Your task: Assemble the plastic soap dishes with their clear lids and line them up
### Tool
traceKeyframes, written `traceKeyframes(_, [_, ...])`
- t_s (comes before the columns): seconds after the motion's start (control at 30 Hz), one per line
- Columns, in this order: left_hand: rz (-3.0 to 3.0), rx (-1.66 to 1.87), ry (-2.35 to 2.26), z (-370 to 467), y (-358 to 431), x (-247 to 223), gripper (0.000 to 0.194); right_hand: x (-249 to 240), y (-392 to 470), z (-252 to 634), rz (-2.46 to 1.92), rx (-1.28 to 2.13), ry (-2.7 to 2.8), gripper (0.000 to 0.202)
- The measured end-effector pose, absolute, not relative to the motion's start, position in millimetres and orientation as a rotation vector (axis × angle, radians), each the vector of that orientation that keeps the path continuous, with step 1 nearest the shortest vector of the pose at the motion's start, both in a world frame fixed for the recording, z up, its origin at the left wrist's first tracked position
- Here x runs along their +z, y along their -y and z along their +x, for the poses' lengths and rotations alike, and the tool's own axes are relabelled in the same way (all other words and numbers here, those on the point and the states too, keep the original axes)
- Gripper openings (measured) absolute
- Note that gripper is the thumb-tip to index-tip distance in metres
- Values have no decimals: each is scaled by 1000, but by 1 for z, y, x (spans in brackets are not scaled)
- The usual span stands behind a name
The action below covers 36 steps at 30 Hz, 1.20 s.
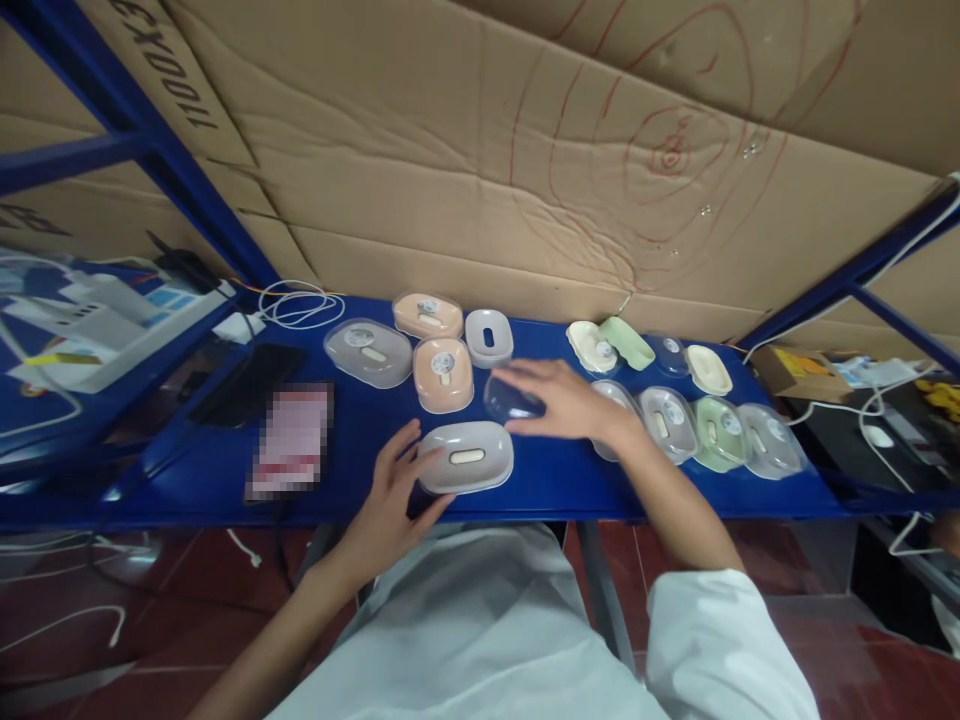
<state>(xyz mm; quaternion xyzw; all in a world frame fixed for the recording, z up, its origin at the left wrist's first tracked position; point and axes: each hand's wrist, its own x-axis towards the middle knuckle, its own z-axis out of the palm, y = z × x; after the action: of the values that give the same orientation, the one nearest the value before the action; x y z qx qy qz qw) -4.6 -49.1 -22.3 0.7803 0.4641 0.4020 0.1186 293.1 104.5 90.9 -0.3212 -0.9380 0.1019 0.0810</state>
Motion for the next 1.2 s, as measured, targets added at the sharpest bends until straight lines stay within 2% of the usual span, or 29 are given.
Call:
traceKeyframes(0.13, [2097, 1260, -1289, -7, 46, -26, 81, 67, -42, 247, -741, 448, 2901, 83])
traceKeyframes(0.23, [2025, 1257, -1207, -9, 44, -31, 90, 50, -26, 227, -724, 372, 2907, 84])
traceKeyframes(0.5, [1970, 1226, -1206, -9, 43, -32, 88, 53, -27, 217, -733, 84, 2960, 74])
traceKeyframes(0.73, [2006, 1015, -1253, -12, 43, -28, 82, 23, -14, 219, -760, -79, 2767, 68])
traceKeyframes(0.87, [2025, 950, -1246, -12, 44, -24, 75, 28, -11, 227, -756, 10, 2816, 65])
traceKeyframes(1.0, [2022, 1019, -1258, -10, 45, -22, 75, 55, -21, 257, -860, 353, 2885, 83])
traceKeyframes(1.07, [2001, 1102, -1289, -9, 45, -21, 73, 70, -34, 273, -909, 487, 2833, 84])
traceKeyframes(1.2, [1973, 1198, -1303, -7, 45, -22, 64, 92, -76, 259, -1033, 356, 2573, 80])
